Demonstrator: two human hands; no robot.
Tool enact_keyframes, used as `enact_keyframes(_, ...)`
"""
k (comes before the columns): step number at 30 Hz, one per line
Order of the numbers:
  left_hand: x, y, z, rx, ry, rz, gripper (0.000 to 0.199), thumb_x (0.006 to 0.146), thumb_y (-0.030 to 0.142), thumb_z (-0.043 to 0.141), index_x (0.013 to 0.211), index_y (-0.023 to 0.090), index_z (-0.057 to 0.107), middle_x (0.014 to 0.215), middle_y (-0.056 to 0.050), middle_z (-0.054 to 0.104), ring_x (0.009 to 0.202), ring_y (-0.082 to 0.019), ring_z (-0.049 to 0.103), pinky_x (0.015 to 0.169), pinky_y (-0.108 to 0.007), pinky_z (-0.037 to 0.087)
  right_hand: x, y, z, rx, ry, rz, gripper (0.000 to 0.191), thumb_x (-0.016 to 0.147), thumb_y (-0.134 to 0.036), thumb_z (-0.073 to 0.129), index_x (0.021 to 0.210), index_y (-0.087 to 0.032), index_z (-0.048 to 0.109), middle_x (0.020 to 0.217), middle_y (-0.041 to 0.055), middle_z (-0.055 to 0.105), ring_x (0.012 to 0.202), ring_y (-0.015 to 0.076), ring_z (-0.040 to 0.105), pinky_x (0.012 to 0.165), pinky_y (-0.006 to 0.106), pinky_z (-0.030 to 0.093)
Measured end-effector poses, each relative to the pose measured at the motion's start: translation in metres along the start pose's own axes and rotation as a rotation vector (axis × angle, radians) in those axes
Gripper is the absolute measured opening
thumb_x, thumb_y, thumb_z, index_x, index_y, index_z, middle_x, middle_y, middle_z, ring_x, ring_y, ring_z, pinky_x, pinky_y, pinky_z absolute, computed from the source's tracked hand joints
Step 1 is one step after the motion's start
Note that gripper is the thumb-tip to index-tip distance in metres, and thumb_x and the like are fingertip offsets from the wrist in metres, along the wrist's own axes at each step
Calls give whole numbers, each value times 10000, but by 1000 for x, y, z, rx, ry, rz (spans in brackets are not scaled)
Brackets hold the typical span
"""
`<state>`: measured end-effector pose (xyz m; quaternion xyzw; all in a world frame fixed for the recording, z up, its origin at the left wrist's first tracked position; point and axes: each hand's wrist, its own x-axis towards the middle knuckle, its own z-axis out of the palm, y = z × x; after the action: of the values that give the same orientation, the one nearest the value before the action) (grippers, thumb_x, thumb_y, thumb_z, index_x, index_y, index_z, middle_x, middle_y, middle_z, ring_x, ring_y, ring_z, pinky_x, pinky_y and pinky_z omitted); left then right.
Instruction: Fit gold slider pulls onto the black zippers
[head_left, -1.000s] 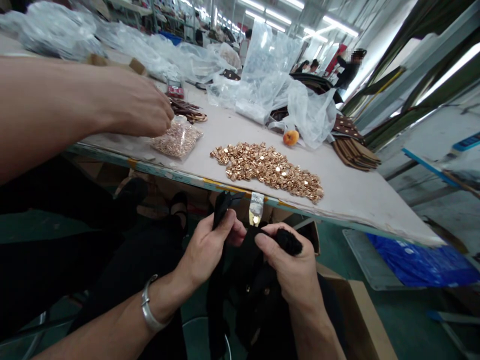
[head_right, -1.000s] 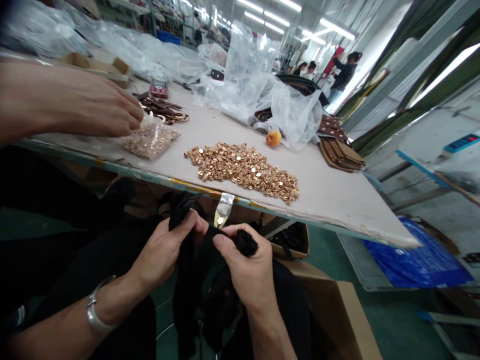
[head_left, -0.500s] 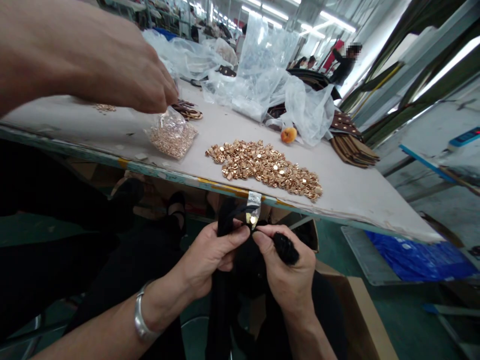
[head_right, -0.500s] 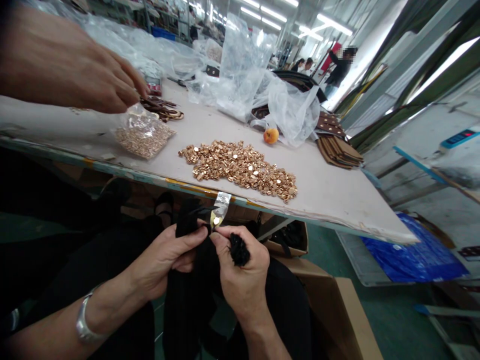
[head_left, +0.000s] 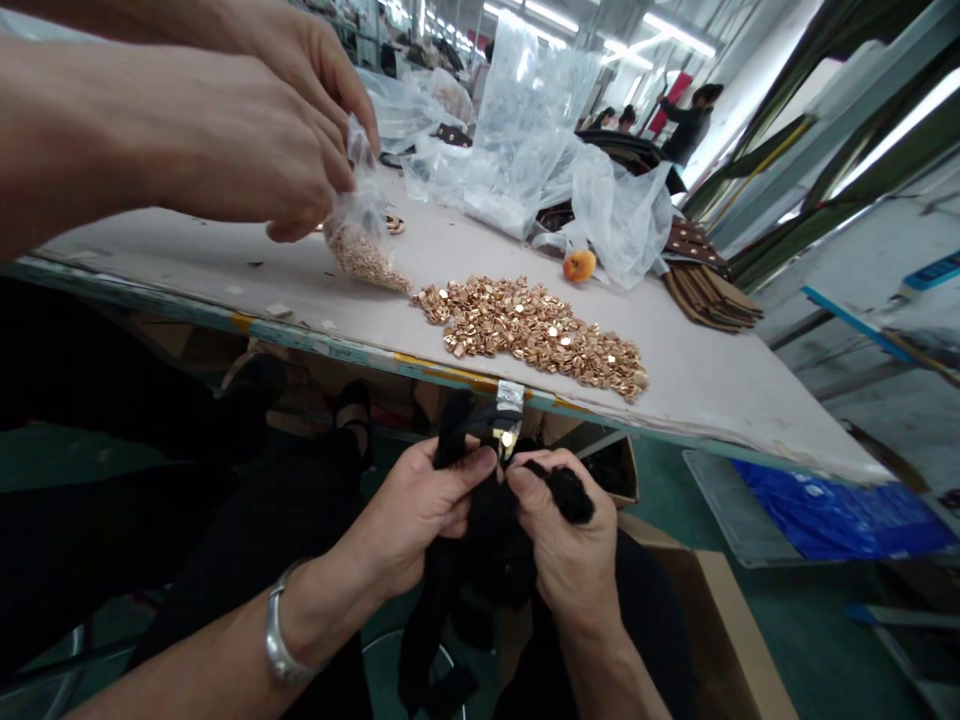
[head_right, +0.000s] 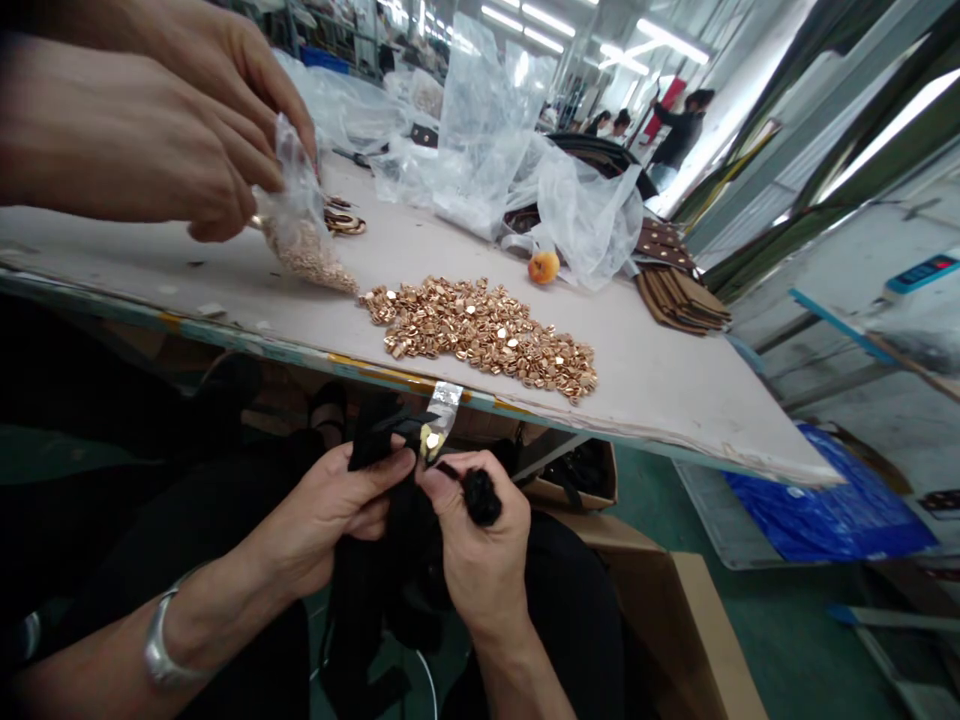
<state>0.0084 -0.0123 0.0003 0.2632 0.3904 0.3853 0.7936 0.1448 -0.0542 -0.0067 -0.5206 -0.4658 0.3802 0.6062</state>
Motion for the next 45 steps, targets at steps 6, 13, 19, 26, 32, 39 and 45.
enact_keyframes(6,1,10,1,50,-2,21,318,647,324,804,742,154,552,597,48,562,393,5,300,362,-117,205,10,-8,2,348,-39,483,350,703,-370,846,623,-135,599,635,-1,562,478,46,367,367,115,176)
enact_keyframes(13,4,13,1,128,29,10,234,654,272,759,711,155,566,568,43,579,399,-15,368,366,-118,222,17,-10,5,448,-28,597,306,608,-262,837,609,-133,560,577,-32,476,476,35,326,364,91,187)
enact_keyframes(19,6,16,1,169,44,2,232,631,266,757,677,152,561,556,44,576,390,-14,361,367,-122,228,20,-8,4,455,-66,601,297,608,-252,807,580,-132,537,564,-27,473,466,35,326,360,101,169)
enact_keyframes(26,8,18,2,179,30,-11,231,611,263,771,658,150,575,558,31,583,397,-26,380,373,-138,209,23,-7,4,464,-81,650,276,603,-247,803,592,-129,554,557,-33,459,455,32,319,360,100,164)
enact_keyframes(32,10,18,2,158,7,-11,235,611,275,782,673,145,595,561,20,600,405,-34,403,377,-139,207,23,-7,4,456,-87,625,249,608,-238,796,574,-123,577,556,-24,473,466,40,320,354,103,172)
enact_keyframes(39,12,17,3,154,35,-3,253,597,272,802,682,148,599,545,29,600,399,-38,420,372,-136,229,26,-7,6,470,-90,594,237,613,-232,800,555,-116,602,590,10,545,494,53,401,355,98,191)
enact_keyframes(45,13,16,8,112,86,47,268,579,244,830,664,151,593,547,30,612,453,-67,508,405,-142,321,30,-8,7,449,-101,574,274,624,-247,828,555,-118,596,566,-5,530,463,37,366,350,99,180)
